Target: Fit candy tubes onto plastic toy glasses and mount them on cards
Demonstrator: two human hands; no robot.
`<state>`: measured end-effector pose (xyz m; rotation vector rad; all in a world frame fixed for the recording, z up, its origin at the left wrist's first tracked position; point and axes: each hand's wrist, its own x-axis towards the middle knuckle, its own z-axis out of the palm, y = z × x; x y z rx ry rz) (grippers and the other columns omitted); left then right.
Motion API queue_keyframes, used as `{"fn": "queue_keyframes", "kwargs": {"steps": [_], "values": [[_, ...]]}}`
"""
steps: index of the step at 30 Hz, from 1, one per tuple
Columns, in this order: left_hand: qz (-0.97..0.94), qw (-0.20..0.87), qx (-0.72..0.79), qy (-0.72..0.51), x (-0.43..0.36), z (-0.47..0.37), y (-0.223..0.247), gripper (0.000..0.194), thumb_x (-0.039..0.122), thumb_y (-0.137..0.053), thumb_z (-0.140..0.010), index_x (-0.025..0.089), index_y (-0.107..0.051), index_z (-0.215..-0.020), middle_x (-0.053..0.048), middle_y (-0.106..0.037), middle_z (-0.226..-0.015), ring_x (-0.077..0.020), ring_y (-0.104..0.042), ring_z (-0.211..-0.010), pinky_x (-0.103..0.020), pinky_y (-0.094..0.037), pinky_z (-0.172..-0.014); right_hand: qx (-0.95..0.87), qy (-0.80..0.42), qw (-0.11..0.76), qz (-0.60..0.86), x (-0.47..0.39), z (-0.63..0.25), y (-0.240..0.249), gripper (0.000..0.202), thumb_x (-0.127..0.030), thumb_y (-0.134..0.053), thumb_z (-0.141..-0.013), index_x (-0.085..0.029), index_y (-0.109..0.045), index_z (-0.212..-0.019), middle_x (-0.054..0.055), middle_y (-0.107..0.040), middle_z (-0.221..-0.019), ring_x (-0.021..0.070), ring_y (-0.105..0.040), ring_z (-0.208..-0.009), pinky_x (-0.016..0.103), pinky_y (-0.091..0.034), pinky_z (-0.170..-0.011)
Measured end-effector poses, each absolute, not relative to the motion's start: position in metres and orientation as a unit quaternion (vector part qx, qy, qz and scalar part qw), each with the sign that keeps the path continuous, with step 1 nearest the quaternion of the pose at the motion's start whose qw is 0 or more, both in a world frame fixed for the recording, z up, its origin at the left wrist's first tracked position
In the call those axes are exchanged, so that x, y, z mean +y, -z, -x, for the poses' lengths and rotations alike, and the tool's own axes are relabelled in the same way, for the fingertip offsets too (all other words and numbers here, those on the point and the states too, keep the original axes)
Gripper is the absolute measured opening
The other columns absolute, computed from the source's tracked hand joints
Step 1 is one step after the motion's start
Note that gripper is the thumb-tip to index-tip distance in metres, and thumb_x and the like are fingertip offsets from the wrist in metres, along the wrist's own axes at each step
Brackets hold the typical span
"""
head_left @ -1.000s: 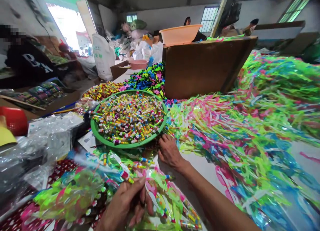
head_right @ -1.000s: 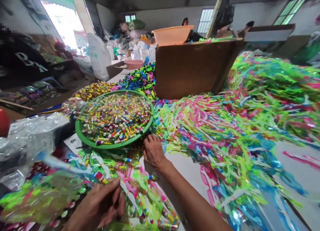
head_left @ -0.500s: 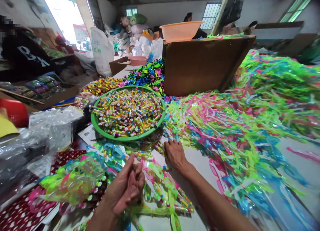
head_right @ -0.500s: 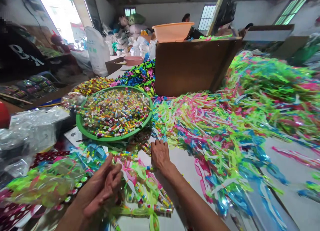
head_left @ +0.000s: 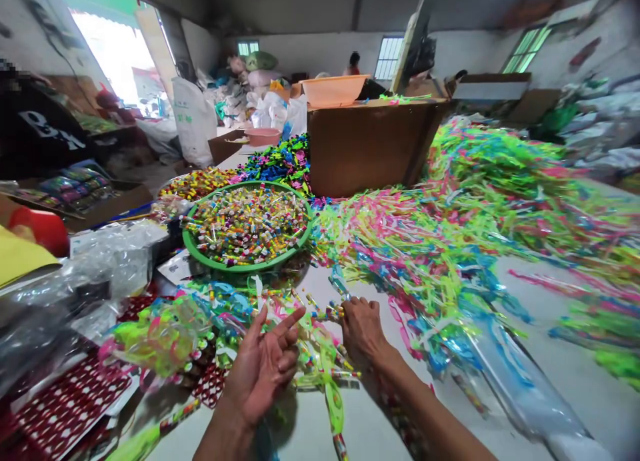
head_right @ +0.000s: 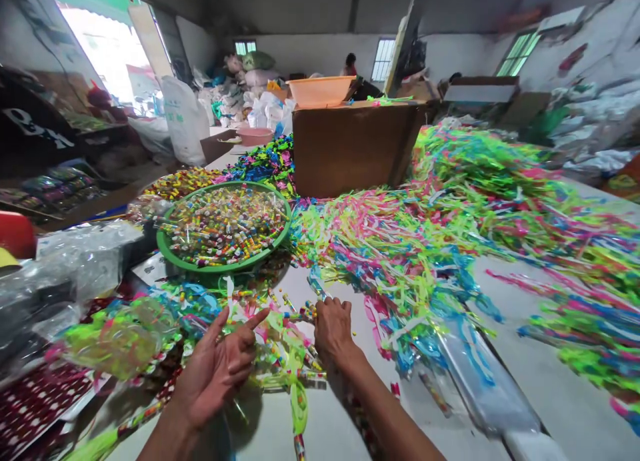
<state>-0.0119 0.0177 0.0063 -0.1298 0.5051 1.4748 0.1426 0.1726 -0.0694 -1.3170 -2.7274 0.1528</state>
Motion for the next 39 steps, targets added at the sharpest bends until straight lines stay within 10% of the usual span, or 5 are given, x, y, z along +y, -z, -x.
{"fn": "queue_keyframes", "kwargs": {"steps": [10, 20, 30, 39], "values": [[-0.035, 0.614, 0.421, -0.667, 0.022, -0.059, 0.012, 0.027, 0.015, -0.071, -0.078, 0.009, -0.062, -0.103, -0.010, -0.068, -0.092, -0.0118, -0.062, -0.063, -0.021, -0.051, -0.059, -0.886, -0.050, 0.164, 0.431, 0.155, -0.175, 0.054, 0.024, -0.011, -0.040, -0.093, -0.016, -0.062, -0.096, 0.007, -0.068, -0.083, 0.0219, -0.061, -0.078, 0.035, -0.039, -0.078], [-0.049, 0.633, 0.392, -0.665, 0.018, -0.096, 0.019, 0.049, 0.051, -0.083, -0.061, 0.015, -0.067, -0.091, -0.005, -0.069, -0.087, -0.0147, -0.062, -0.068, -0.023, -0.048, -0.060, -0.882, -0.066, 0.166, 0.437, 0.057, -0.199, 0.030, 0.030, -0.009, -0.041, -0.088, -0.022, -0.057, -0.109, 0.006, -0.059, -0.096, 0.0178, -0.064, -0.064, 0.025, -0.041, -0.049], [-0.046, 0.601, 0.449, -0.659, -0.014, -0.075, 0.028, 0.056, 0.054, -0.086, -0.051, 0.015, -0.066, -0.086, -0.004, -0.068, -0.080, -0.0204, -0.066, -0.071, -0.030, -0.056, -0.064, -0.850, -0.170, 0.276, 0.416, 0.024, -0.221, 0.049, 0.034, -0.017, -0.034, -0.094, -0.019, -0.051, -0.124, 0.013, -0.060, -0.102, 0.0263, -0.063, -0.094, 0.040, -0.057, -0.078], [-0.144, 0.694, 0.461, -0.533, -0.028, -0.062, 0.047, 0.057, 0.053, -0.087, -0.050, 0.011, -0.066, -0.082, 0.006, -0.050, -0.058, 0.0009, -0.028, -0.039, -0.013, -0.015, -0.036, -0.854, -0.309, 0.174, 0.381, 0.025, -0.219, 0.008, 0.017, -0.008, -0.050, -0.080, -0.018, -0.059, -0.090, 0.005, -0.063, -0.083, 0.0208, -0.061, -0.077, 0.033, -0.051, -0.072]]}}
